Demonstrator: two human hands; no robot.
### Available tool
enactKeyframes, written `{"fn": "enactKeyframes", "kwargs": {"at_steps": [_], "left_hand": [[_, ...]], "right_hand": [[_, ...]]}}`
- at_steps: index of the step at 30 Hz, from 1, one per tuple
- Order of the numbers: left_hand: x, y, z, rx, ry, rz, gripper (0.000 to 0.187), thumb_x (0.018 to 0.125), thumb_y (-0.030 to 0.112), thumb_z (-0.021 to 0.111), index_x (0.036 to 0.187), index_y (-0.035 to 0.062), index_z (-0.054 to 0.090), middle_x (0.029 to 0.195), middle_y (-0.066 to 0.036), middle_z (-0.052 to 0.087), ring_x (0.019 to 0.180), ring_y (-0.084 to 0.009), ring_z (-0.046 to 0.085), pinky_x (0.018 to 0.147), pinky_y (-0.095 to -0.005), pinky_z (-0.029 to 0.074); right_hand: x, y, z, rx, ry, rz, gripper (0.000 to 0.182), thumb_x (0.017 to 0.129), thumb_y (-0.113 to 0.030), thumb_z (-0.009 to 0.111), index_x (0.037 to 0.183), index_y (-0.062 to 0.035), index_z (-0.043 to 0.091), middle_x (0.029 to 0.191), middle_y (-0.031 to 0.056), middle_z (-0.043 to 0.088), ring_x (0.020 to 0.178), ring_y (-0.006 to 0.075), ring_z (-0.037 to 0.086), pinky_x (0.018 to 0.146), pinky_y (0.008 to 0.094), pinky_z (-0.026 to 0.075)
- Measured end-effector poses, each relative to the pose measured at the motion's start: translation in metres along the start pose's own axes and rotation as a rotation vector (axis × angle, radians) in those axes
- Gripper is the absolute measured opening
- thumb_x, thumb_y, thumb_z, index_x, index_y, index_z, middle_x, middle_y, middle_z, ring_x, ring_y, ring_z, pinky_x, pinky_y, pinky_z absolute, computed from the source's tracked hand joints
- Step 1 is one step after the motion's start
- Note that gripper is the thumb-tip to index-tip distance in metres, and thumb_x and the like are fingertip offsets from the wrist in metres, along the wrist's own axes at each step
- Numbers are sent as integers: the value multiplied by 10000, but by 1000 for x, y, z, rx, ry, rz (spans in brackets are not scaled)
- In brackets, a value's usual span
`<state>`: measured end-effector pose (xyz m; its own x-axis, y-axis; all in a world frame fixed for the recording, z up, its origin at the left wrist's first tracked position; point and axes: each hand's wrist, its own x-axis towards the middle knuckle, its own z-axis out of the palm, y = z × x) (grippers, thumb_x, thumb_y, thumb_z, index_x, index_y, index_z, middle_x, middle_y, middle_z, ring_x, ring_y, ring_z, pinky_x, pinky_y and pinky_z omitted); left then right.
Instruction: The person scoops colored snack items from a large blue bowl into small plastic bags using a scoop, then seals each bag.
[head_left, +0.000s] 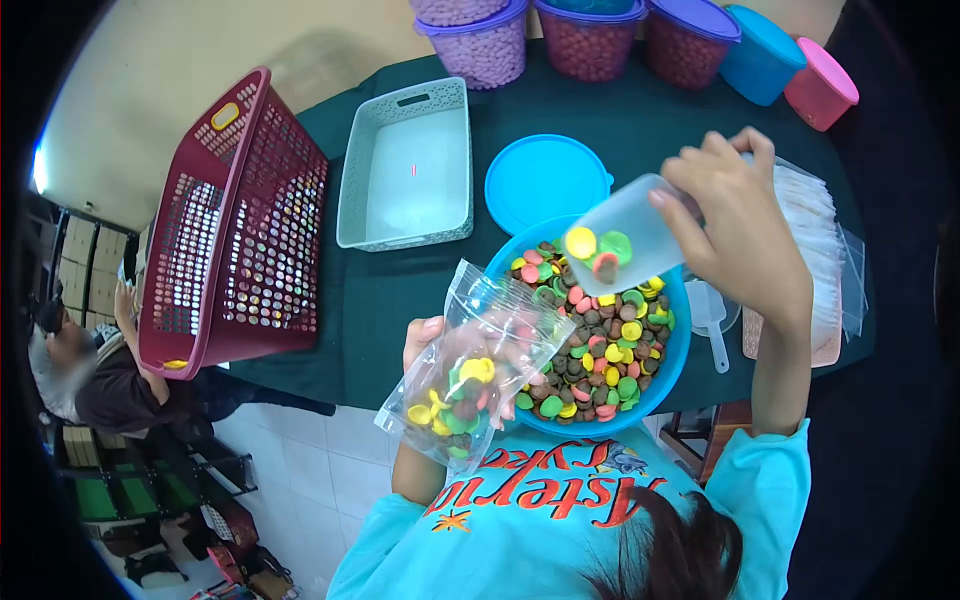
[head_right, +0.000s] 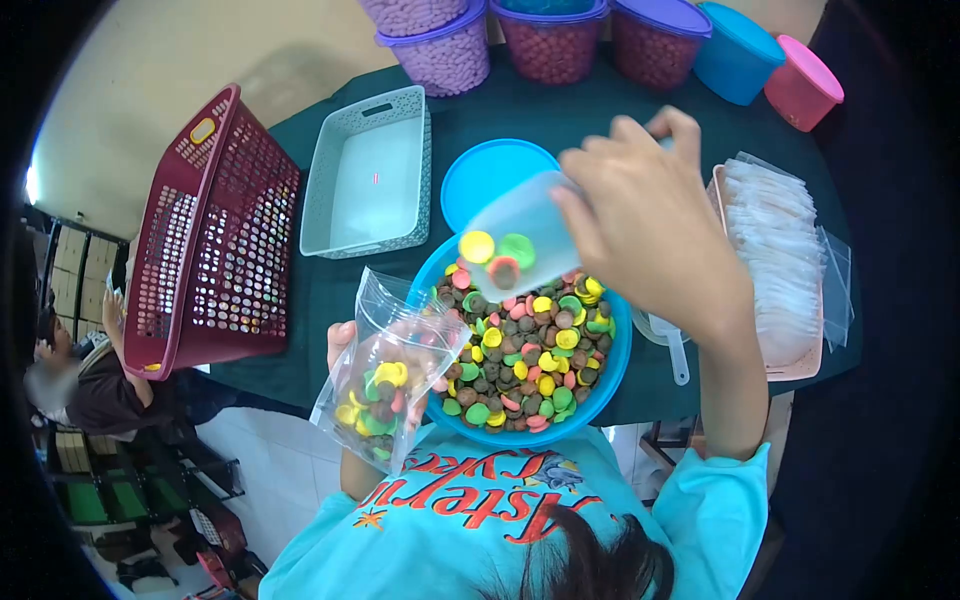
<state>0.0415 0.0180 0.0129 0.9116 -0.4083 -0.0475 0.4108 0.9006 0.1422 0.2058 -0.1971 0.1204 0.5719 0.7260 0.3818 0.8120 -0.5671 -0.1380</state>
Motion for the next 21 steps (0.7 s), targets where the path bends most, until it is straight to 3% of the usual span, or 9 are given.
{"fn": "enactKeyframes", "kwargs": {"at_steps": [1,4,7,9,10,11,15,18,21], "left_hand": [[2,0,1,24,23,5,847,747,540,388,1271,-93,184,1007,-433,443,645,-418,605,508,-456,528],[1,2,-3,48,32,-103,831,743,518,405,1269,-90,197,1001,-431,443,670,-451,592,506,-482,520],[6,-2,-2,13,-50,-57,814,741,498,376,1272,-100,228,1054,-462,392,704,-455,587,521,-457,522],[3,-3,-4,-19,-71,-64,818,739,500,380,1275,-99,227,1062,-465,383,706,-459,586,526,-459,522],[2,-3,-5,-52,-48,-64,825,734,490,413,1296,-66,179,1102,-432,376,746,-480,574,538,-504,514],[1,-2,-5,-85,-25,-62,842,729,481,446,1317,-34,131,1142,-400,368,786,-501,563,550,-549,506],[4,7,-14,-78,-160,-132,867,735,502,450,1340,-4,91,1202,-375,332,856,-501,547,596,-566,500],[10,11,6,-97,-91,92,808,784,558,378,1359,51,125,1265,-331,299,932,-474,533,671,-558,490],[15,7,16,-44,-26,219,763,804,557,338,1361,69,153,1293,-261,320,922,-424,553,641,-521,505]], "right_hand": [[5,-5,-2,-34,118,-80,123,758,-114,535,659,-41,528,639,67,483,732,214,463,835,376,251],[12,-42,-4,-259,131,-171,103,742,-107,542,653,-54,541,659,42,496,762,188,477,866,385,244],[9,-64,-3,-374,62,-234,78,716,-105,565,653,-61,552,677,25,506,790,172,485,891,395,236],[8,-58,-3,-345,115,-193,75,715,-107,569,658,-61,552,677,27,504,789,173,485,890,400,236],[7,-53,-5,-318,169,-161,72,714,-109,573,664,-61,553,676,29,502,788,175,485,889,405,236],[6,-49,-9,-296,143,-131,70,723,-104,568,673,-58,551,673,32,498,782,180,485,886,404,235],[-10,-26,-7,-199,91,-3,86,753,-118,549,710,-45,564,670,50,497,790,205,486,876,410,240],[-33,-20,26,-152,-70,10,112,733,-112,536,666,-41,590,646,66,536,794,204,509,877,439,227],[-51,-27,56,-98,-218,13,150,766,-152,527,707,-26,583,686,78,536,816,218,508,893,451,213]]}}
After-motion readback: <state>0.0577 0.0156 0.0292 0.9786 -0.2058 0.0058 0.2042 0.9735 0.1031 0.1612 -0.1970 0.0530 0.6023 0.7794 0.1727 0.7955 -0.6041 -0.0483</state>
